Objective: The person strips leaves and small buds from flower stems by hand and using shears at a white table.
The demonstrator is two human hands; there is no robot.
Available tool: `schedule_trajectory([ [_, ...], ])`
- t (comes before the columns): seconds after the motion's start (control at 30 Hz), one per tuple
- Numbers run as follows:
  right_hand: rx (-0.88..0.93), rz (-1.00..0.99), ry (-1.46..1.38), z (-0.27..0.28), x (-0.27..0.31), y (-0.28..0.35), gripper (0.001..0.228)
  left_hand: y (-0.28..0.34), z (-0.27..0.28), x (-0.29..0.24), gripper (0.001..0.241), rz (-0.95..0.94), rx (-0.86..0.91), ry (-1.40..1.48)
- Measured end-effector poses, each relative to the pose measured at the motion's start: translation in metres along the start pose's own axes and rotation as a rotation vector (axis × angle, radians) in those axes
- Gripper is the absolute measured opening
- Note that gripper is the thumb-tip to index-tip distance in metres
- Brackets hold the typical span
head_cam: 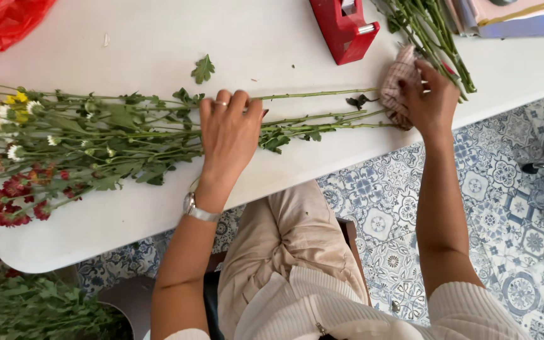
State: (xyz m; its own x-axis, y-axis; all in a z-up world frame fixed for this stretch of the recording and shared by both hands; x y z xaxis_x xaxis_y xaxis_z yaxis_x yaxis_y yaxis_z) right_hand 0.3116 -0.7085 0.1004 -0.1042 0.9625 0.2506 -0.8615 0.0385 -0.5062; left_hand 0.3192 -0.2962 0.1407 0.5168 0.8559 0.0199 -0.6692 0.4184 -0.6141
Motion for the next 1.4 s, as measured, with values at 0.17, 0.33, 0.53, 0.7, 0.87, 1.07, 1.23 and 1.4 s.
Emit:
schedule_trajectory([
  [0.17, -0.237, 0.099, -0.170, 0.032, 0.000, -0.007, 0.019, -0.015, -0.053, 0.005, 0.020, -0.065, 0.131, 0.087],
  [0.33, -0.313, 0.331, -0.199, 0.074, 0.062, -0.025, 0.029, -0.013, -0.085, 0.010, 0.016, -0.078, 0.259, 0.151],
  [0.53, -0.098, 0.738, 0.011, 0.008, 0.115, -0.042, 0.031, -0.014, -0.085, 0.015, 0.036, -0.091, 0.166, 0.258],
  [0.7, 0.105, 0.788, -0.019, -0.014, 0.155, -0.051, 0.030, -0.025, -0.061, 0.018, 0.034, -0.106, 0.049, 0.313],
  [0.87, -0.059, 0.792, 0.199, -0.036, 0.149, -0.057, 0.038, -0.031, -0.047, 0.022, 0.027, -0.112, -0.056, 0.343],
  [1.07, -0.059, 0.799, 0.236, -0.025, 0.152, -0.060, 0.042, -0.029, -0.050, 0.024, 0.035, -0.119, -0.036, 0.356],
  [1.23, -0.027, 0.698, 0.265, -0.023, 0.113, -0.056, 0.047, -0.030, -0.049, 0.027, 0.034, -0.095, -0.013, 0.437],
  [1.4, 0.088, 0.446, 0.051, -0.028, 0.084, -0.046, 0.032, -0.031, -0.046, 0.022, 0.029, -0.114, -0.018, 0.455],
])
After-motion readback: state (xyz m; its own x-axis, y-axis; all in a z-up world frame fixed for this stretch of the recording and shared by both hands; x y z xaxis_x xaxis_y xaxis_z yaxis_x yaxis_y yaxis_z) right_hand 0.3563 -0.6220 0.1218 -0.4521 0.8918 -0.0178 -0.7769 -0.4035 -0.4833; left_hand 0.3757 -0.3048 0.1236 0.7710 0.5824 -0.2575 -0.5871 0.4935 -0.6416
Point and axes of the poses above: each hand's wrist, its own y-axis away from the middle knuckle, its own z-axis out of the back of the hand, x = y × z, the point moved 2 cm from there along -y, towards the middle knuckle, and after that the axes turned 2 degrees about y, right-handed, at the moved point
